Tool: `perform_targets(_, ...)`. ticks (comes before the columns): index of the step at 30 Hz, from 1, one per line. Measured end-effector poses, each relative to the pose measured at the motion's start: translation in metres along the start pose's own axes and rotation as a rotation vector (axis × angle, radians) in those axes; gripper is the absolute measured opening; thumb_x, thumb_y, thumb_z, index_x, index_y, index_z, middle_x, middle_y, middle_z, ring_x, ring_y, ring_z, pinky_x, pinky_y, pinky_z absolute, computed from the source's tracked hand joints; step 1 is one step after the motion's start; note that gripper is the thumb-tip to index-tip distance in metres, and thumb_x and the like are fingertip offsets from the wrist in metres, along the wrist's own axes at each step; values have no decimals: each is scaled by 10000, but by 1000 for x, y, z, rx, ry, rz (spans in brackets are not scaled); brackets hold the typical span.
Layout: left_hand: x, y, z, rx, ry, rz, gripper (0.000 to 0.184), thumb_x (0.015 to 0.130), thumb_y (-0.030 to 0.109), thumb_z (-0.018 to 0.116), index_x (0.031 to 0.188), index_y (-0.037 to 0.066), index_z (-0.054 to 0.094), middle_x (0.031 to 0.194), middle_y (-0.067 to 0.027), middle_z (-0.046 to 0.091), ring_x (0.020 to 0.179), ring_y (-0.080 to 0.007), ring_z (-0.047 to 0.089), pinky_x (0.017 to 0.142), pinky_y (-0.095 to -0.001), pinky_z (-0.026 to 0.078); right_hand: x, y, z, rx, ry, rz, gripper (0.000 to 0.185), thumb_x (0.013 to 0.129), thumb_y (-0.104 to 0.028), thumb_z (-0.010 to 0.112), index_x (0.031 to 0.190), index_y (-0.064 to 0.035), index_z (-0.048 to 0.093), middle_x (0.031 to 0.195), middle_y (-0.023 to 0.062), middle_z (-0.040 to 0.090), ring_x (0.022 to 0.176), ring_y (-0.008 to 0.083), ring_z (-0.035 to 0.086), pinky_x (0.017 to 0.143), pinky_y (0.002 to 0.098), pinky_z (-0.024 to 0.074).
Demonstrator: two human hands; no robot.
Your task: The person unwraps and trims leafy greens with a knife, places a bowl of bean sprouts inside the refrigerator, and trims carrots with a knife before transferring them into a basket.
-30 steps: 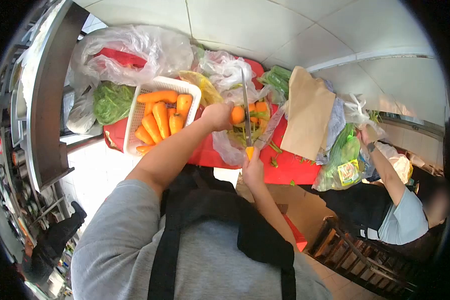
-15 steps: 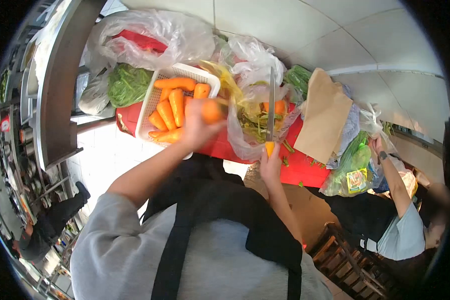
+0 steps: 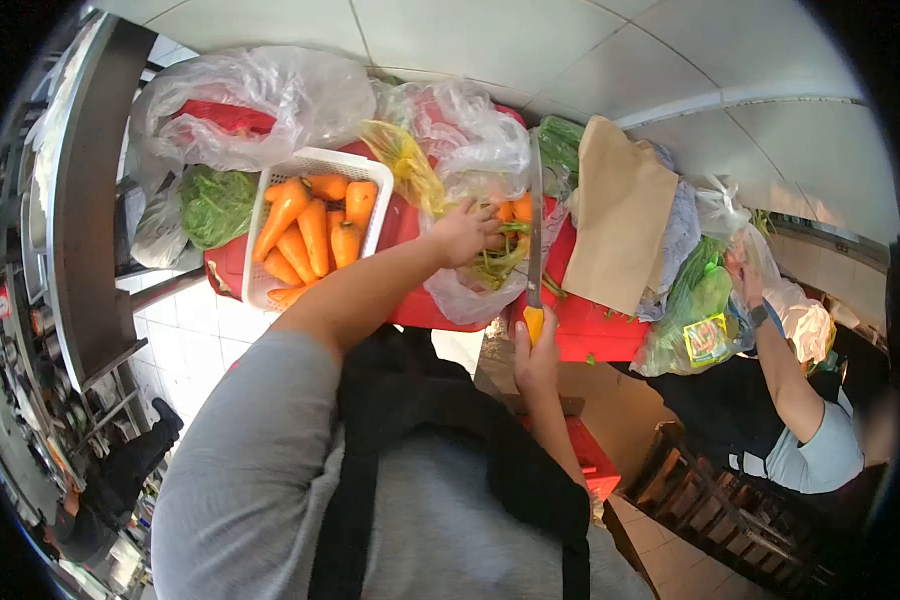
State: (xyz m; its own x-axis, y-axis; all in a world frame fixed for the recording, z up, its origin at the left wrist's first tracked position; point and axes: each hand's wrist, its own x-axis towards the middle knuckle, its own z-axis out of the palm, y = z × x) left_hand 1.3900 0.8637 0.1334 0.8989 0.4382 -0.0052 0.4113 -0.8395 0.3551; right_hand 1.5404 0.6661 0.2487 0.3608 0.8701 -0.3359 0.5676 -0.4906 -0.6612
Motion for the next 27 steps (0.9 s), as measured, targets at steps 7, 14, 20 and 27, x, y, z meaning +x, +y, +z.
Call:
perform_targets(7,45,-58,-41,183,-10,-438,319,833,179,522,1133,131,618,1258,-82,514,1221,-277,430,1012,-455,331,-12,17,-19,-71,-142,92,456,918,-262,520,1300,-38,414,1047,285,601,962,460,588,792,484,473)
perform_targets(14,68,-21,-1,109,-234,-97,296,827,202,534,1106,168,626,1201,-52,532,1186,-229,450,956,-447,360,-34,54,3,104,-96,250,448,934,-272,499,1297,-23,412,1036,289,600,960,455,591,806,478,463)
perform_targets(20,66,-23,16,306,-190,-185,302,842,209,527,1133,223,605,1225,-11,505,1198,-211,428,958,-446,353,-39,58,7,33,-68,240,434,939,-253,499,1303,-37,405,969,244,590,873,383,593,749,434,469)
perform_targets(27,44,-48,-24,209,57,-155,353,799,179,554,1144,250,565,1162,-58,471,1133,-258,469,810,-399,484,-38,52,7,138,-101,294,454,927,-248,503,1299,-10,399,1101,291,570,1010,438,573,833,464,456)
